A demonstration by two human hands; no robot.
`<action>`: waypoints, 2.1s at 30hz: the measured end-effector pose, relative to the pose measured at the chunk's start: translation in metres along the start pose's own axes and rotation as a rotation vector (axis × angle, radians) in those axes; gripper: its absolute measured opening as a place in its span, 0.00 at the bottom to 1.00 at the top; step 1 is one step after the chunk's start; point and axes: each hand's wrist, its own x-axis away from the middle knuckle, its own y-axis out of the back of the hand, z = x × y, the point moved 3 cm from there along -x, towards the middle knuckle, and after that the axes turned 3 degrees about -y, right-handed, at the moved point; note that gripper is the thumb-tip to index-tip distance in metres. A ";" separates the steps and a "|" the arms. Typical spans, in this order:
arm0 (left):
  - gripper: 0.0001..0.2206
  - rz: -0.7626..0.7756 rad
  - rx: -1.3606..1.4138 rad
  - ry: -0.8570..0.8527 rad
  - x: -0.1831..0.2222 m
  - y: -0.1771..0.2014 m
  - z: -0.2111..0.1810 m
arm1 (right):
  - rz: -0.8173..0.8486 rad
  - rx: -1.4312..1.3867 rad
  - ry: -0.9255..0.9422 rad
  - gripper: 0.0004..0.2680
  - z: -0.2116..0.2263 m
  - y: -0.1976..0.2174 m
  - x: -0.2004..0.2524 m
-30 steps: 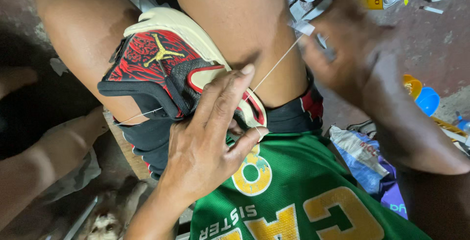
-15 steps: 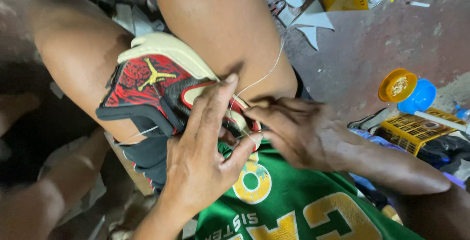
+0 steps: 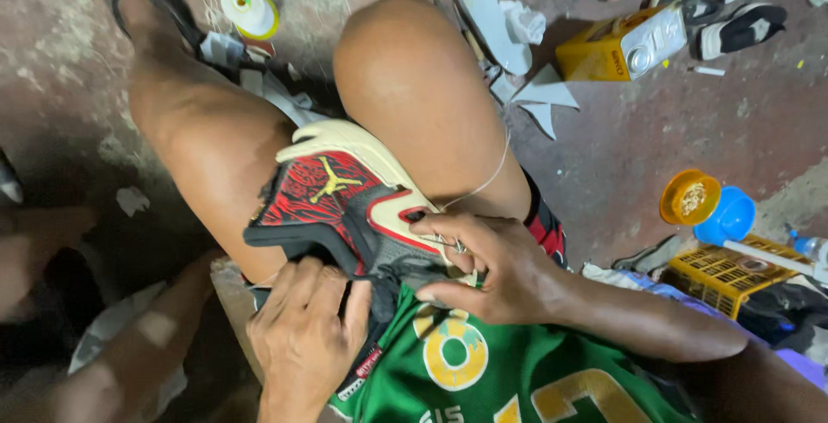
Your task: The person stitches a shoe by hand, using a needle to pull a thread through the material and tightening it to repair the upper and sole.
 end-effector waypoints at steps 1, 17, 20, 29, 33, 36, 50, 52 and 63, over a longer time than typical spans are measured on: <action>0.11 -0.026 0.031 -0.024 -0.002 0.001 0.001 | -0.056 0.076 0.033 0.22 0.000 -0.004 -0.005; 0.18 -0.313 0.257 0.390 0.040 0.016 0.113 | -0.186 0.098 -0.035 0.18 0.000 -0.020 -0.005; 0.05 -0.236 0.130 0.130 0.026 0.026 0.066 | -0.203 0.114 -0.010 0.19 0.004 -0.018 -0.003; 0.07 0.393 0.093 -0.105 -0.016 -0.021 0.018 | -0.091 0.016 -0.152 0.18 -0.002 -0.005 -0.007; 0.08 0.425 0.120 -0.058 -0.022 -0.017 0.017 | -0.081 0.014 -0.128 0.17 -0.003 -0.004 -0.008; 0.05 0.188 0.285 -0.090 -0.017 -0.004 0.018 | -0.083 0.012 -0.137 0.17 -0.007 -0.002 -0.011; 0.07 -0.309 -0.137 0.304 0.032 0.053 0.060 | -0.086 0.027 -0.072 0.18 -0.009 -0.001 -0.012; 0.04 -0.189 -0.037 0.183 0.018 0.036 0.038 | -0.103 0.022 -0.029 0.18 -0.006 -0.001 -0.013; 0.10 0.261 0.161 -0.021 -0.020 -0.022 0.012 | 0.063 -0.008 -0.286 0.22 0.000 0.006 -0.004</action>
